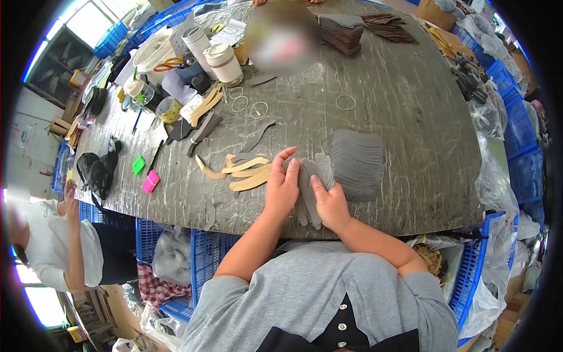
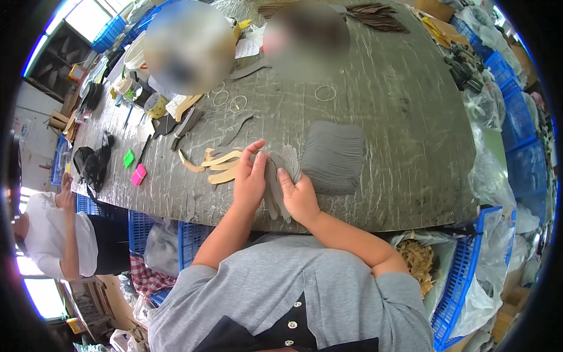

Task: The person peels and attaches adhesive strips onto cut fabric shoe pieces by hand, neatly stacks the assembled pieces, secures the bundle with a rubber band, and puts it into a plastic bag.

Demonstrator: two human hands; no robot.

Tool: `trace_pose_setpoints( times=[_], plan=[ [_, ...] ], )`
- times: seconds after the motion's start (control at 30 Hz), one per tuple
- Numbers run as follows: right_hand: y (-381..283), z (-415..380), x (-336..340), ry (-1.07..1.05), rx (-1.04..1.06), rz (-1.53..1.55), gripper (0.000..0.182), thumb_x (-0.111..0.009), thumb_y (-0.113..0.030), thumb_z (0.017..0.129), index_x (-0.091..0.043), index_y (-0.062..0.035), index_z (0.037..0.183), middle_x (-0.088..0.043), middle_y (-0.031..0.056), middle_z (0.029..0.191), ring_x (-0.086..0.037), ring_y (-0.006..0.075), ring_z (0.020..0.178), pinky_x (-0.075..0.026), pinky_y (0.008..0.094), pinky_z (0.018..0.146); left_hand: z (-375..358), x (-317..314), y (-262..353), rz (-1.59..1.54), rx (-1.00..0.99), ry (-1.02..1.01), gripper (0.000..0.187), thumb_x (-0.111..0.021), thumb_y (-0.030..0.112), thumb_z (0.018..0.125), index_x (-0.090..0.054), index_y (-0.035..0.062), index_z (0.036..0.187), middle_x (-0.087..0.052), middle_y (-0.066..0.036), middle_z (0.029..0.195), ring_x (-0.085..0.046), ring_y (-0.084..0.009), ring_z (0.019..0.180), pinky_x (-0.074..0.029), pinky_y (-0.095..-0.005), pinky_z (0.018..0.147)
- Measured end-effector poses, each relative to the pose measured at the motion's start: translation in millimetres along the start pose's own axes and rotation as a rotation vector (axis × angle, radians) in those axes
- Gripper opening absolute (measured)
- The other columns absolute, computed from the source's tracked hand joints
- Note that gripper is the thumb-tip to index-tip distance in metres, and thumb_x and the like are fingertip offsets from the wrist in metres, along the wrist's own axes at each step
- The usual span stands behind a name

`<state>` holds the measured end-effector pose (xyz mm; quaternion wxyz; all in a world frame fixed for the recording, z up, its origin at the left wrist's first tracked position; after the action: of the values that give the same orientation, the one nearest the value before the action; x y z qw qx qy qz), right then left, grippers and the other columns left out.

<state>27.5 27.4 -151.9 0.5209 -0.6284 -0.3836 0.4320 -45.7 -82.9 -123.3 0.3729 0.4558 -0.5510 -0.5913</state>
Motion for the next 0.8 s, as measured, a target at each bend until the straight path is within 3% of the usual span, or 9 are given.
trace_pose_setpoints(
  times=[0.07, 0.17, 0.27, 0.4, 0.5, 0.63, 0.73, 0.8],
  plan=[
    [8.6, 0.9, -2.9, -0.025, -0.013, 0.111, 0.033, -0.054, -0.027, 0.103, -0.063, 0.0015, 0.118, -0.068, 0.0071, 0.108, -0.06, 0.0142, 0.096, -0.048, 0.0306, 0.087, 2.9, 2.8, -5.6, 0.121, -0.045, 0.022, 0.033, -0.049, 0.015, 0.104, -0.047, 0.0034, 0.135, -0.063, -0.003, 0.102, -0.056, -0.0072, 0.091, -0.047, -0.0233, 0.081],
    [2.5, -1.0, -9.5, -0.087, -0.009, 0.207, 0.032, -0.057, -0.024, 0.102, -0.061, 0.0014, 0.121, -0.067, 0.0052, 0.111, -0.059, 0.0136, 0.098, -0.048, 0.0294, 0.088, 2.2, 5.4, -14.6, 0.046, -0.006, -0.001, 0.033, -0.048, 0.014, 0.104, -0.048, 0.0043, 0.135, -0.062, -0.004, 0.104, -0.055, -0.0082, 0.095, -0.046, -0.0243, 0.084],
    [8.1, -3.4, -9.9, -0.139, -0.062, 0.239, 0.031, -0.06, -0.019, 0.101, -0.06, 0.0008, 0.124, -0.066, 0.0047, 0.114, -0.059, 0.0132, 0.1, -0.048, 0.0284, 0.089, -0.4, 0.5, -3.8, 0.26, -0.119, -0.025, 0.032, -0.051, 0.018, 0.104, -0.049, 0.0032, 0.133, -0.063, -0.004, 0.098, -0.057, -0.0113, 0.088, -0.047, -0.027, 0.081],
    [0.9, -2.9, -11.5, -0.076, -0.123, 0.488, 0.028, -0.061, -0.012, 0.099, -0.06, 0.0001, 0.124, -0.065, 0.0055, 0.116, -0.06, 0.0132, 0.103, -0.048, 0.0289, 0.091, 1.7, 15.7, -15.1, 0.073, 0.082, -0.031, 0.035, -0.057, 0.015, 0.1, -0.05, 0.0037, 0.132, -0.065, -0.005, 0.107, -0.06, -0.0129, 0.096, -0.048, -0.0273, 0.084],
    [-0.5, 1.8, -2.5, -0.021, -0.082, 0.442, 0.026, -0.06, -0.01, 0.099, -0.061, 0.0005, 0.122, -0.066, 0.0057, 0.115, -0.06, 0.0135, 0.102, -0.048, 0.0305, 0.092, -0.4, 19.5, -11.2, 0.041, 0.095, -0.089, 0.029, -0.066, 0.015, 0.095, -0.06, 0.0029, 0.121, -0.067, -0.002, 0.1, -0.059, -0.0088, 0.088, -0.048, -0.0241, 0.077],
    [-0.6, -1.4, -5.0, 0.019, -0.101, 0.417, 0.021, -0.061, -0.011, 0.099, -0.063, 0.0, 0.117, -0.066, 0.0053, 0.111, -0.06, 0.0131, 0.099, -0.048, 0.0306, 0.09, -5.7, 22.0, -5.0, 0.235, 0.097, -0.102, 0.011, -0.07, 0.007, 0.09, -0.065, 0.0024, 0.098, -0.067, 0.0, 0.086, -0.061, -0.0078, 0.077, -0.05, -0.0225, 0.071],
    [5.5, 1.9, -4.5, -0.008, -0.096, 0.419, 0.019, -0.061, -0.013, 0.099, -0.064, -0.0009, 0.114, -0.066, 0.0048, 0.106, -0.06, 0.0127, 0.093, -0.048, 0.0301, 0.086, -7.2, 21.1, 2.0, 0.11, 0.209, -0.097, 0.006, -0.068, 0.007, 0.091, -0.064, 0.0026, 0.094, -0.067, -0.002, 0.084, -0.062, -0.009, 0.073, -0.051, -0.0233, 0.068],
    [2.2, 3.1, -4.2, -0.005, -0.125, 0.435, 0.02, -0.06, -0.015, 0.1, -0.063, -0.0017, 0.114, -0.065, 0.0038, 0.102, -0.058, 0.0123, 0.089, -0.048, 0.0295, 0.083, -9.6, 16.3, 6.2, -0.145, 0.331, -0.104, 0.005, -0.067, 0.007, 0.092, -0.063, 0.0033, 0.093, -0.067, -0.003, 0.082, -0.063, -0.0106, 0.071, -0.052, -0.0246, 0.065]
  ],
)
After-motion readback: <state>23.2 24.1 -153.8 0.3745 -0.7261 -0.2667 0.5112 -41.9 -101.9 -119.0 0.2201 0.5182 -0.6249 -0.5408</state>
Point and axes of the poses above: each hand's wrist, its own z-axis towards the middle knuckle, its own x-axis out of the back of the hand, y = z × x, the point moved 5 cm from there along z, towards the middle knuckle
